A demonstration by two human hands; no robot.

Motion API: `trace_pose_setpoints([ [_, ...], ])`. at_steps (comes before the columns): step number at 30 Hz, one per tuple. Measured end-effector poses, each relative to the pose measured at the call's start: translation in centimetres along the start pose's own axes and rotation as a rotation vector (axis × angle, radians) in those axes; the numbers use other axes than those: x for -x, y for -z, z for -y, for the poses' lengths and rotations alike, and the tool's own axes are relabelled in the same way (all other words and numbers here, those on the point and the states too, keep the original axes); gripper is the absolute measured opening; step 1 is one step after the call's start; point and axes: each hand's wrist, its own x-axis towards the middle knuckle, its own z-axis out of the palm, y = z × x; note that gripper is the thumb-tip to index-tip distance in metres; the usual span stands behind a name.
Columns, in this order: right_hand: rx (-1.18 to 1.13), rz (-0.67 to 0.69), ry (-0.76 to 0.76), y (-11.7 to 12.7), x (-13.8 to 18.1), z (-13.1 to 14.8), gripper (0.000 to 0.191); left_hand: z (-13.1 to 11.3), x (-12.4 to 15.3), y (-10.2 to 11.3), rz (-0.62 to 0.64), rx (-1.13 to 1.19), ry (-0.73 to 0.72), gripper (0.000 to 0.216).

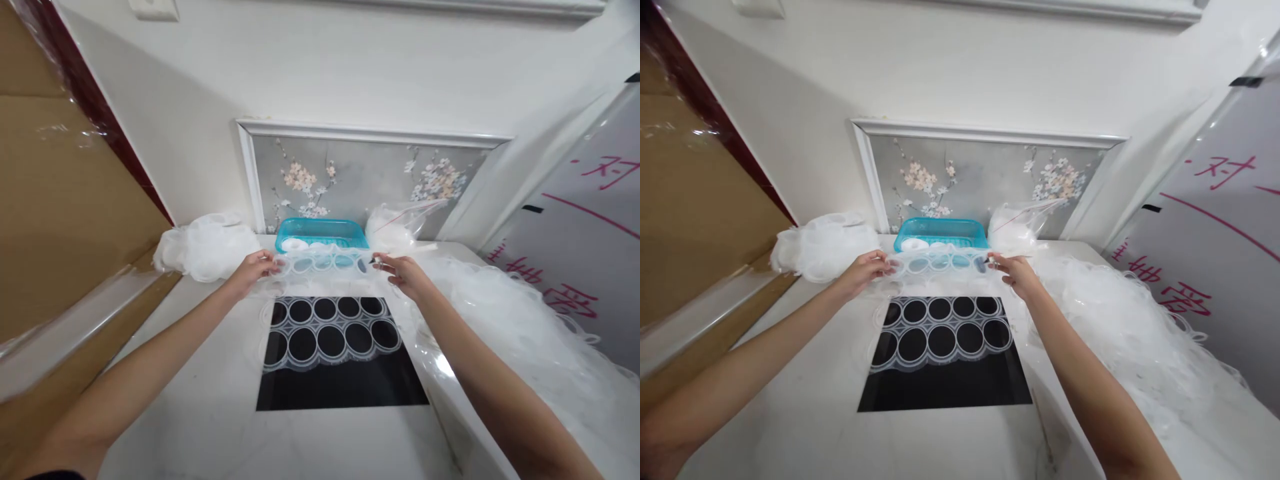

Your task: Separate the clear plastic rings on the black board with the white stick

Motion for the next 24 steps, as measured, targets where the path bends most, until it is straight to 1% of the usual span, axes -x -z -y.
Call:
trace_pose_setpoints([
  [3, 0.095, 0.047, -0.064, 1.0, 1.3, -1.4, 0.027, 1.7, 2.0, 0.4, 0.07, -0.164, -0.052, 0.026],
  [6, 0.243, 0.052, -0.098, 1.8, 1.9, -2.0, 0.032, 3.2, 3.4, 0.8, 0.104, -0.332, -0.128, 0.023],
  [7, 0.274, 0.042, -0.101, 1.8, 1.9, -2.0, 0.033, 3.6, 3.7, 0.9, 0.093, -0.384, -0.154, 0.022],
  [9, 0.289, -0.01, -0.094, 1.7, 1.6, -1.7, 0.034, 4.0, 3.9, 1.0, 0.024, -0.479, -0.213, 0.02],
  [11, 0.291, -0.092, -0.084, 1.4, 1.3, -1.4, 0.035, 4.1, 4.2, 0.8, -0.064, -0.562, -0.287, 0.025],
  [12, 0.293, -0.138, -0.079, 1.2, 1.4, -1.3, 0.036, 4.0, 4.6, 0.7, -0.089, -0.599, -0.33, 0.029],
  [13, 0.301, -0.175, -0.073, 1.1, 1.5, -1.3, 0.037, 3.8, 5.1, 0.5, -0.087, -0.635, -0.375, 0.03],
  [14, 0.319, -0.199, -0.069, 1.0, 1.9, -1.3, 0.037, 3.7, 5.8, 0.3, -0.052, -0.668, -0.416, 0.027],
  [16, 0.389, -0.185, -0.073, 0.9, 3.3, -1.4, 0.036, 3.5, 7.7, -0.2, 0.099, -0.724, -0.484, 0.018],
  [17, 0.438, -0.131, -0.085, 1.0, 4.1, -1.6, 0.035, 3.5, 8.9, -0.5, 0.19, -0.742, -0.507, 0.015],
  [18, 0.492, -0.036, -0.105, 1.1, 5.1, -1.7, 0.033, 3.6, 10.1, -0.8, 0.275, -0.761, -0.525, 0.014],
  [19, 0.541, 0.095, -0.127, 1.2, 6.1, -1.8, 0.03, 3.7, 11.2, -1.0, 0.345, -0.793, -0.54, 0.014],
  [22, 0.631, 0.498, -0.169, 1.9, 8.4, -1.8, 0.026, 3.9, 13.9, -1.6, 0.47, -0.947, -0.554, 0.018],
  [24, 0.685, 0.676, -0.188, 2.2, 9.3, -1.4, 0.026, 3.9, 14.8, -1.8, 0.528, -1.011, -0.524, 0.019],
])
